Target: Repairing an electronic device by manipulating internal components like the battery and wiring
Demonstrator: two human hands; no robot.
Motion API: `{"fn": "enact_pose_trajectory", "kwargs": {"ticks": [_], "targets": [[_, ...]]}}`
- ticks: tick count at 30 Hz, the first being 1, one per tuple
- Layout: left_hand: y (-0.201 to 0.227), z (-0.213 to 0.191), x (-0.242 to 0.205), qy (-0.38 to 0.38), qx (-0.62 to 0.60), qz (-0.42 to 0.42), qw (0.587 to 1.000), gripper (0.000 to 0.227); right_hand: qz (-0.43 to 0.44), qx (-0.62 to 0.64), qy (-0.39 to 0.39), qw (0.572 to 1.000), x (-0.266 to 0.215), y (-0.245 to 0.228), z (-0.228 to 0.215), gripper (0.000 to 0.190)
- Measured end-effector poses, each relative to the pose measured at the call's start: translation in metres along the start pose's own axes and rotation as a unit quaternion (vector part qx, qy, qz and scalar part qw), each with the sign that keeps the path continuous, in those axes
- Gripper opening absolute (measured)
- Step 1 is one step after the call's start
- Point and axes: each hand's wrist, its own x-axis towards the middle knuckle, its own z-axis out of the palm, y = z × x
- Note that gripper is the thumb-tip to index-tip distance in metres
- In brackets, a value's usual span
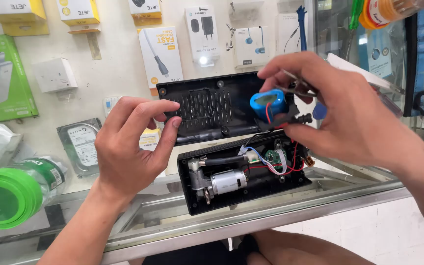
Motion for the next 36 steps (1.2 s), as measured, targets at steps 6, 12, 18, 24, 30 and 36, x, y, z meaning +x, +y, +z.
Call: {"fn": "enact_pose_trajectory", "kwargs": {"ticks": [6, 12, 18, 24, 30, 36], "targets": [[0.007, -0.002, 0.002, 0.011, 0.015, 0.064, 0.998, 0.015, -0.29, 0.011, 0.1, 0.952, -0.026, 0.035, 0.024, 0.052], [0.03, 0.009, -0.006, 0.039, 0.008, 0.151, 0.988, 0.037, -0.336, 0.007, 0.161, 0.928, -0.062, 0.066, 0.046, 0.042], [0.102, 0.019, 0.016, -0.038, -0.026, 0.166, 0.985, 0.023, -0.358, 0.045, 0.233, 0.903, -0.079, 0.074, 0.055, 0.029], [0.105, 0.029, 0.022, -0.025, -0.104, 0.24, 0.965, 0.022, -0.375, -0.065, 0.259, 0.888, -0.088, 0.064, 0.049, 0.028], [0.106, 0.027, 0.023, 0.013, -0.112, 0.289, 0.951, 0.017, -0.406, -0.134, 0.278, 0.86, -0.09, 0.062, 0.049, 0.035], [0.105, 0.022, 0.025, 0.017, -0.124, 0.305, 0.944, 0.013, -0.467, -0.166, 0.294, 0.818, -0.087, 0.066, 0.054, 0.027]]}}
